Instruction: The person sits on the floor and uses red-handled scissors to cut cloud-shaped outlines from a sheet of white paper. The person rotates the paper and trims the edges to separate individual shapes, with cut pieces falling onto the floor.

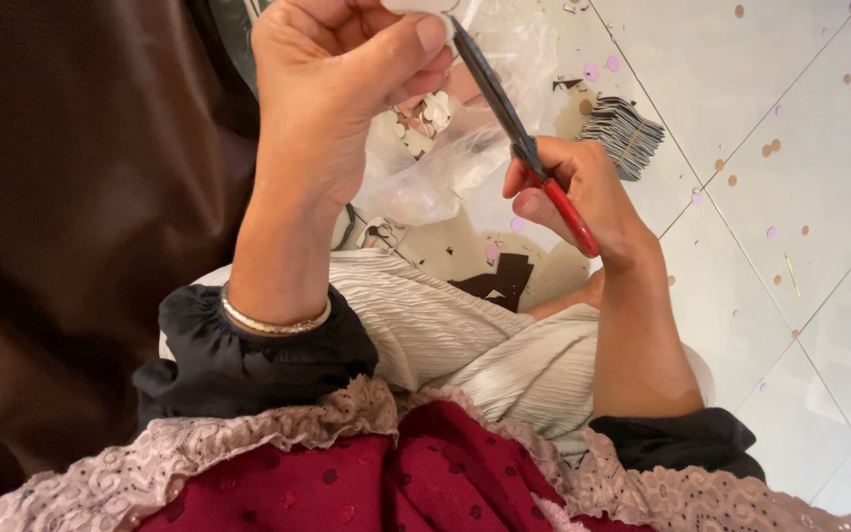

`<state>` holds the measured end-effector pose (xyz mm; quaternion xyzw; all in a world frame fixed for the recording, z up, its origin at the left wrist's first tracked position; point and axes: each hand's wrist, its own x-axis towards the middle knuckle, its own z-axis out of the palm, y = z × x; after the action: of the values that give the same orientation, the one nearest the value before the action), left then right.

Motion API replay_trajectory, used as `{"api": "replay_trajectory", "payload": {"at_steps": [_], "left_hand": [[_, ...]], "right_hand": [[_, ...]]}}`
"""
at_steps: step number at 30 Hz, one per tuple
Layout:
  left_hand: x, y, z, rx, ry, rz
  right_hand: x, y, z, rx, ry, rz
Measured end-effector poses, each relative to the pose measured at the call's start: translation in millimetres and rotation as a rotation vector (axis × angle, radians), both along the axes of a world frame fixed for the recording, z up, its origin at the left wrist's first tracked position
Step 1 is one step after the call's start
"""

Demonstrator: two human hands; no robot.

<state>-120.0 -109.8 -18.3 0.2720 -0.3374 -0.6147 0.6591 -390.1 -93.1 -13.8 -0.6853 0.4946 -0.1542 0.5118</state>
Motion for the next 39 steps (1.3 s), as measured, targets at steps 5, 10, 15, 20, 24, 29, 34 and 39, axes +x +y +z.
{"api": "replay_trajectory", "payload": {"at_steps": [5, 10, 15, 20, 24, 29, 34, 39], "left_hand": [[0, 0, -4, -0.063, -0.022, 0.045], [-3, -3, -5, -0.118, -0.106, 0.141], [0, -2, 0, -0.06, -0.074, 0.069], [3, -1, 5, -0.062, -0.147, 0.068], [6, 1, 4, -0.048, -0.091, 0.003], [11, 2, -2, -0.04, -0.164, -0.022], [10, 4, -4, -0.04, -0.152, -0.041], [10, 4, -6, -0.05, -0.18, -0.021]], "right_hand": [[5, 2, 1, -0.05, -0.011, -0.022], [11, 1, 5, -0.197, 0.224, -0.079], [8, 3, 6, -0.102, 0.105, -0.078], [3, 4, 4, -0.032, 0.036, -0.042], [2, 6, 3, 0.045, -0.007, -0.032], [0, 9, 3, 0.086, 0.004, -0.022], [2, 12, 3, 0.112, -0.007, -0.039], [5, 12, 3, 0.033, 0.127, -0.051]]}}
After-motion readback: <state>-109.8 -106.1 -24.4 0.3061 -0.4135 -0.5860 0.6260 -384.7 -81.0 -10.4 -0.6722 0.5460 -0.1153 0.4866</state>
